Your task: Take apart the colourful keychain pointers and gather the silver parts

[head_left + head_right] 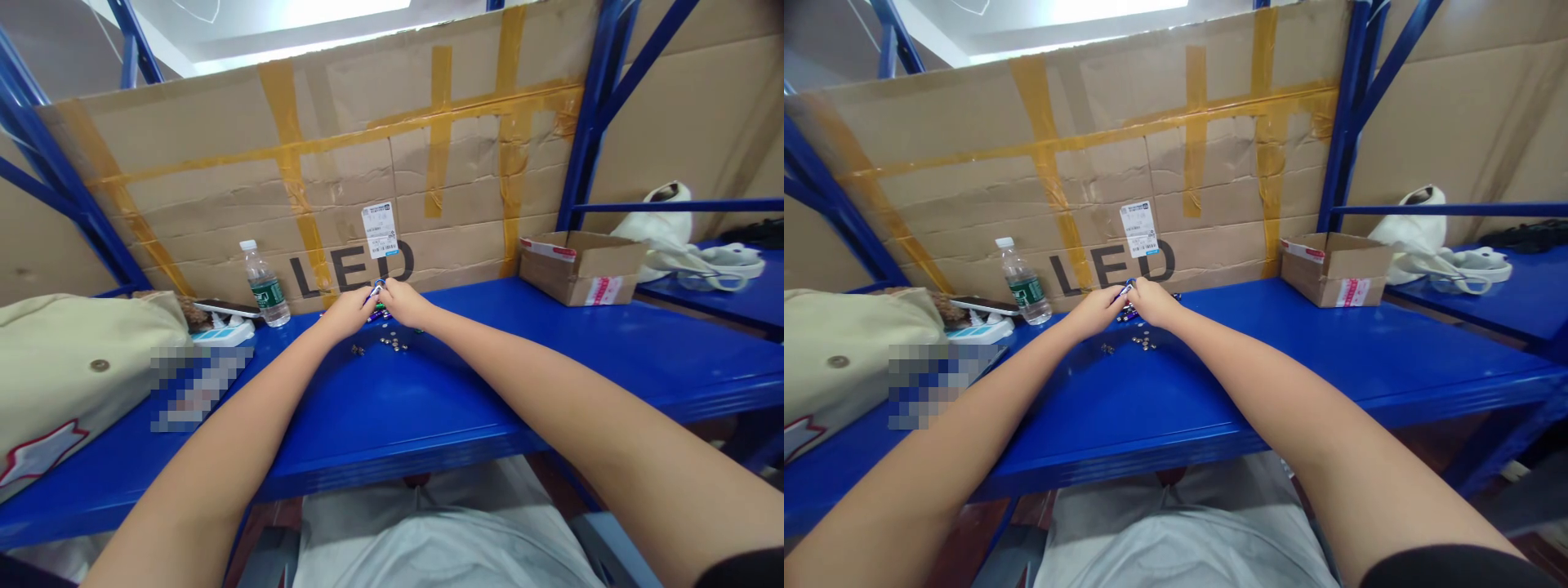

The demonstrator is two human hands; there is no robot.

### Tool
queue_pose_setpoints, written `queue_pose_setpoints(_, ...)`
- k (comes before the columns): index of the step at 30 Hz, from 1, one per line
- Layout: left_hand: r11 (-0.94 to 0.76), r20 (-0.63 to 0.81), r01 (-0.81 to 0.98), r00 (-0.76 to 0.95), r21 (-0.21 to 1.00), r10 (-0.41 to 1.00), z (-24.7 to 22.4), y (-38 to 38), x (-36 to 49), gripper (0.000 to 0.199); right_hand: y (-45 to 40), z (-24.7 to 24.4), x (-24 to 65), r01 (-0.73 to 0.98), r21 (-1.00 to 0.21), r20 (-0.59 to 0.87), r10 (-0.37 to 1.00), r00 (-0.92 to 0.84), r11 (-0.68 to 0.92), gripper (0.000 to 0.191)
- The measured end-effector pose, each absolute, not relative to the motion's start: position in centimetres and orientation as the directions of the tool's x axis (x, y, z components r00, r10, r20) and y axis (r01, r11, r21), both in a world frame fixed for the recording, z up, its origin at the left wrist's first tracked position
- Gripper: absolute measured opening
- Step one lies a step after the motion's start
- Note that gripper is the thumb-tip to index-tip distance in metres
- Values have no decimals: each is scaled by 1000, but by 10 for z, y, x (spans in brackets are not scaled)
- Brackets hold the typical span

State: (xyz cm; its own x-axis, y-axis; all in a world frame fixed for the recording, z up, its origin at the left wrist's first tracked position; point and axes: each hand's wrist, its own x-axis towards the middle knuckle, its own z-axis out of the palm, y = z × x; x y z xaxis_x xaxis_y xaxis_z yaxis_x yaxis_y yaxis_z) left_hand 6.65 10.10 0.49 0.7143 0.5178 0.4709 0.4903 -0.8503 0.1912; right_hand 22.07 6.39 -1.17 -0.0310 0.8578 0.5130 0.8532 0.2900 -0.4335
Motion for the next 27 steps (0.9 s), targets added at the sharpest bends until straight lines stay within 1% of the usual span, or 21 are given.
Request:
queue_pose_setpoints(3, -833, 469, 476, 689, 282, 552, 8, 98, 67, 25, 61, -10, 218, 850, -442, 531, 848, -9, 286, 20)
queue_pose_setpoints(5, -802, 449, 430, 670, 415, 592, 9, 95, 68, 26, 58, -7, 217, 865, -427, 537, 844, 6, 265, 20)
queue_pose_setpoints(7, -722, 380, 367, 662, 586, 646, 10, 92, 69, 29, 54, -4, 216, 885, -407, 532, 846, 28, 227, 23)
queue_pose_setpoints(8, -678, 342, 346, 663, 649, 666, 11, 91, 69, 31, 53, -4, 215, 894, -398, 528, 848, 38, 208, 24)
queue_pose_setpoints(9, -653, 318, 342, 664, 676, 677, 12, 90, 69, 31, 52, -4, 214, 901, -388, 525, 850, 43, 195, 25)
queue_pose_setpoints(10, -660, 320, 356, 662, 662, 678, 13, 90, 68, 31, 52, -4, 213, 906, -380, 522, 852, 43, 187, 26)
queue_pose_setpoints(11, -692, 344, 383, 659, 612, 669, 13, 90, 68, 31, 52, -4, 213, 909, -373, 518, 855, 37, 186, 25)
queue_pose_setpoints(13, -775, 396, 436, 680, 457, 616, 13, 91, 66, 31, 54, -4, 214, 910, -374, 503, 863, 38, 178, 22)
queue_pose_setpoints(14, -808, 385, 450, 717, 380, 580, 12, 92, 64, 31, 55, -3, 216, 908, -388, 495, 867, 58, 161, 21)
queue_pose_setpoints(16, -852, 281, 454, 808, 261, 517, 10, 93, 63, 32, 56, 2, 223, 896, -428, 496, 859, 126, 116, 22)
queue_pose_setpoints(18, -873, 174, 452, 859, 184, 482, 8, 93, 61, 33, 54, 11, 235, 882, -462, 498, 849, 175, 89, 24)
queue_pose_setpoints(19, -875, 161, 457, 862, 160, 480, 8, 93, 60, 34, 53, 15, 242, 880, -467, 475, 864, 164, 90, 26)
queue_pose_setpoints(20, -873, 173, 466, 857, 147, 486, 9, 93, 59, 35, 50, 19, 250, 879, -471, 406, 904, 136, 79, 28)
queue_pose_setpoints(22, -859, 221, 492, 830, 140, 511, 12, 94, 56, 36, 45, 25, 264, 885, -466, 105, 994, 37, 16, 28)
queue_pose_setpoints(23, -847, 236, 514, 814, 134, 531, 14, 95, 54, 36, 43, 26, 270, 897, -442, -47, 999, 1, -22, 26)
queue_pose_setpoints(24, -832, 240, 540, 798, 124, 553, 16, 97, 51, 35, 42, 26, 275, 907, -417, -166, 986, -16, -56, 25)
queue_pose_setpoints(27, -789, 227, 609, 759, 81, 610, 19, 108, 41, 34, 41, 21, 285, 906, -383, -409, 913, 10, -181, 32)
